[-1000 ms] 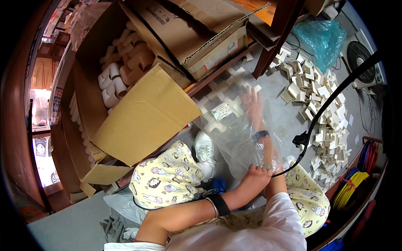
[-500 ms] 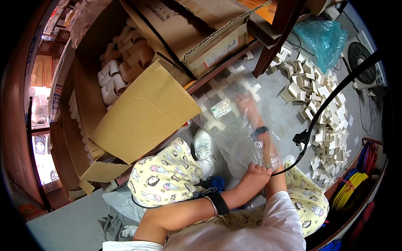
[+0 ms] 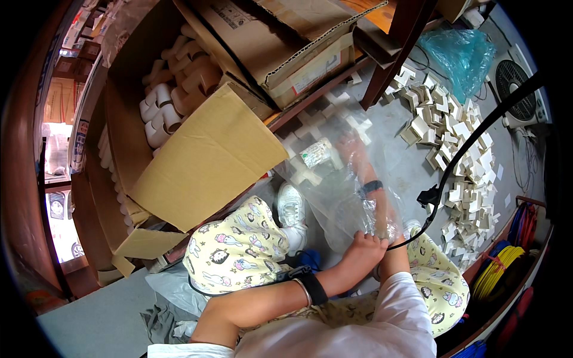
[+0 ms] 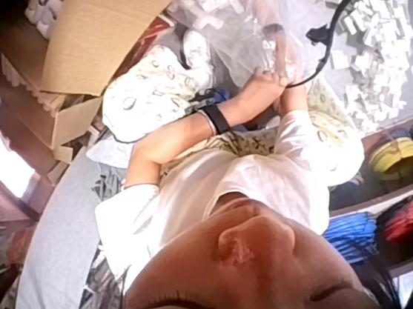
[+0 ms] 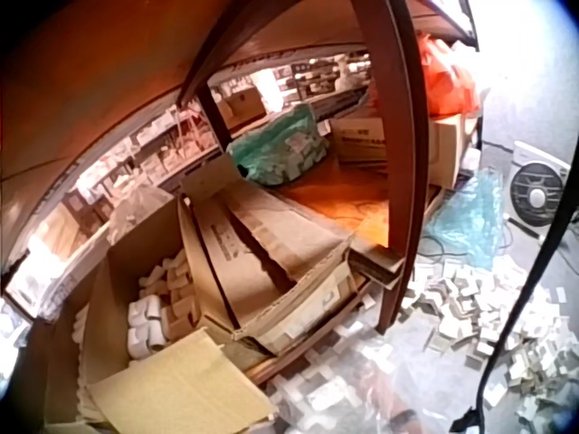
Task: The person sits on the floor and assembles small, white, cross-shaped plastic components by hand. They pick up individual pieces from a pile, fit them together to form a larger unit, and place the finished assembly into a clear plastic bag.
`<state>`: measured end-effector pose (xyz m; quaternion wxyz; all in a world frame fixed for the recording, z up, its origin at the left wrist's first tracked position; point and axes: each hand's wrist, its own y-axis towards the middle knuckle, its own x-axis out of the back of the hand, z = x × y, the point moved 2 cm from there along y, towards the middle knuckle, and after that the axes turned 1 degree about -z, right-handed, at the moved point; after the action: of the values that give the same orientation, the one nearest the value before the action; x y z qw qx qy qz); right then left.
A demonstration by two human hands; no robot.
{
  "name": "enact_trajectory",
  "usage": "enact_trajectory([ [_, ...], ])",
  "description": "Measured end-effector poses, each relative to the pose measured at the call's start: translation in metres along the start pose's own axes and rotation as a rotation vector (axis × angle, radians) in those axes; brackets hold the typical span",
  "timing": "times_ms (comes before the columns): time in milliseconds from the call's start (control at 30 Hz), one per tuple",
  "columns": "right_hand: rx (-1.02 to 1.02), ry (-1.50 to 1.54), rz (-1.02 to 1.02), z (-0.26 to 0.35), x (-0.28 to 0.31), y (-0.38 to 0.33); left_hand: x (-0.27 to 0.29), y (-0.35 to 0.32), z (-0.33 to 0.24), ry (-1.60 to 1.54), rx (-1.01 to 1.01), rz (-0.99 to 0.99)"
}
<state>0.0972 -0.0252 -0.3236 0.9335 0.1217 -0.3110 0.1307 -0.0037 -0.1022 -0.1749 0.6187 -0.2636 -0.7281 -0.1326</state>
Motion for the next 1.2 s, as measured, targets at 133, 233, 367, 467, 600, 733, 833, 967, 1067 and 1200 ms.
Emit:
enact_trajectory([
  [133,-0.02,0.019,-0.007,0.002,0.005,-0.011,-0.003,0.0,-0.001,-0.006,0.007,0.006],
  [233,-0.04,0.022,-0.018,0.005,0.011,-0.017,-0.002,0.0,-0.002,-0.026,-0.006,0.013],
  [367,-0.043,0.039,-0.012,0.005,0.01,-0.023,-0.003,0.0,0.0,-0.016,0.003,0.012],
  [467,-0.043,0.05,-0.003,0.006,0.008,-0.024,-0.004,-0.001,-0.001,-0.02,0.008,0.013],
  [600,-0.03,0.06,0.038,0.01,-0.011,-0.008,-0.002,-0.002,-0.001,-0.013,0.005,-0.001],
  [733,0.009,0.018,0.165,0.02,-0.072,0.043,-0.007,-0.004,-0.002,0.002,0.024,0.004],
  [833,0.033,-0.077,0.293,0.001,-0.146,0.066,0.0,-0.004,0.0,0.043,0.022,0.015],
  [967,0.182,-0.345,0.207,-0.04,-0.204,0.049,0.002,0.001,-0.008,0.08,-0.042,-0.006],
  [1067,0.297,-0.532,0.258,0.017,-0.183,0.049,-0.005,-0.005,-0.003,0.079,0.018,-0.005],
  [1200,0.017,-0.452,0.659,0.031,-0.178,0.062,0.004,-0.003,-0.002,0.075,-0.007,-0.091],
])
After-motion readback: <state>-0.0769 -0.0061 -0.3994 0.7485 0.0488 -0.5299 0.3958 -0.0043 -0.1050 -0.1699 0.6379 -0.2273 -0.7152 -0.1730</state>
